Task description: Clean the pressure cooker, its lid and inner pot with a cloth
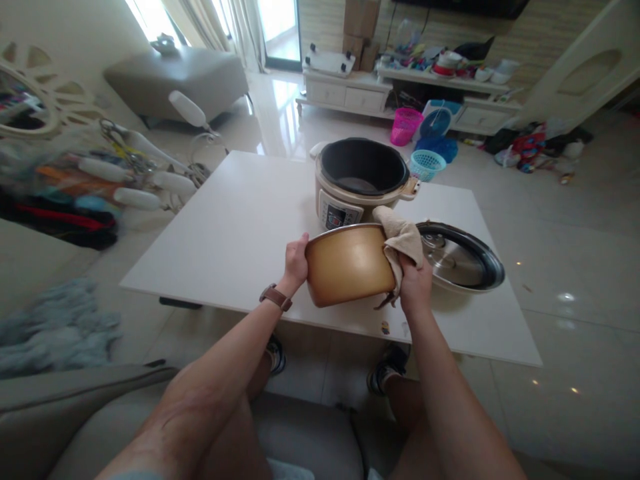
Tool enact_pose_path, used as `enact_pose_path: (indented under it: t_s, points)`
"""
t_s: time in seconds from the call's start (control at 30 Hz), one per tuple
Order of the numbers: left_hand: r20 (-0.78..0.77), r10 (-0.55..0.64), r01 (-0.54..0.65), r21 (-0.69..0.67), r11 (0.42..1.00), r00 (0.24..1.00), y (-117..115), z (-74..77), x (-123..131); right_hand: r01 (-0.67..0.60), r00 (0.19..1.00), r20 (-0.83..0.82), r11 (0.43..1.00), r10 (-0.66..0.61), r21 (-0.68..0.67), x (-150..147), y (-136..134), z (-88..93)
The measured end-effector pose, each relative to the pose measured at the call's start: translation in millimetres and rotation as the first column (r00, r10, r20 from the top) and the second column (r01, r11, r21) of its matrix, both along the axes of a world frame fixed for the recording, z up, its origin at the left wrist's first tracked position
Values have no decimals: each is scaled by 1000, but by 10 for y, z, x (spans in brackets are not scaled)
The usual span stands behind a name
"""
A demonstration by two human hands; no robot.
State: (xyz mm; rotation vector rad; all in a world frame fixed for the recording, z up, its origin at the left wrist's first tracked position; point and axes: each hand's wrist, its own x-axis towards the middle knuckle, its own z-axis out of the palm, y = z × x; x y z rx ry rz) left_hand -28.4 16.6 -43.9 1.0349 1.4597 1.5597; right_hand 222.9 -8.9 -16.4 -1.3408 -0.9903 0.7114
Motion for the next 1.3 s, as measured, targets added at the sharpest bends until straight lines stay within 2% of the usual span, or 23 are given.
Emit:
enact_pose_path:
  t_s: [0.17,0.3,0.4,0.53,0.63,0.7,0.9,1.03,1.2,1.3]
  points:
    - [7,23,-23,-25,999,1000,20,-47,-13,49,988,-140,991,-67,-127,73,91,-148]
    - [-38,-6,6,-9,1000,999,46,-42,-4,63,974,-206,987,-93,-146,107,124,-195]
    - [-98,-37,39,12,999,994,64,45,28,62,964,-247,987,-98,-151,114,128,-183]
    - [-146,-77,85,49,995,986,52,261,87,63,963,-248,985,-102,-159,110,120,-172]
    - [-205,-137,151,52,987,969,5,389,102,56,975,-206,987,-87,-148,100,111,-177]
    - [-239,-159,171,32,985,958,-32,415,87,43,982,-177,989,-67,-140,87,107,-179]
    - [-247,-205,220,33,975,947,-63,338,4,37,991,-127,993,-51,-112,26,94,-143]
    - [-232,-250,261,19,965,940,-50,323,-29,43,996,-73,995,-50,-95,-29,66,-54]
    - [-220,-247,255,11,967,944,-66,325,-41,-11,994,106,1000,11,-2,-91,-9,111]
    - [-228,-236,244,5,970,945,-70,320,-32,-117,942,325,988,77,104,-117,-89,216]
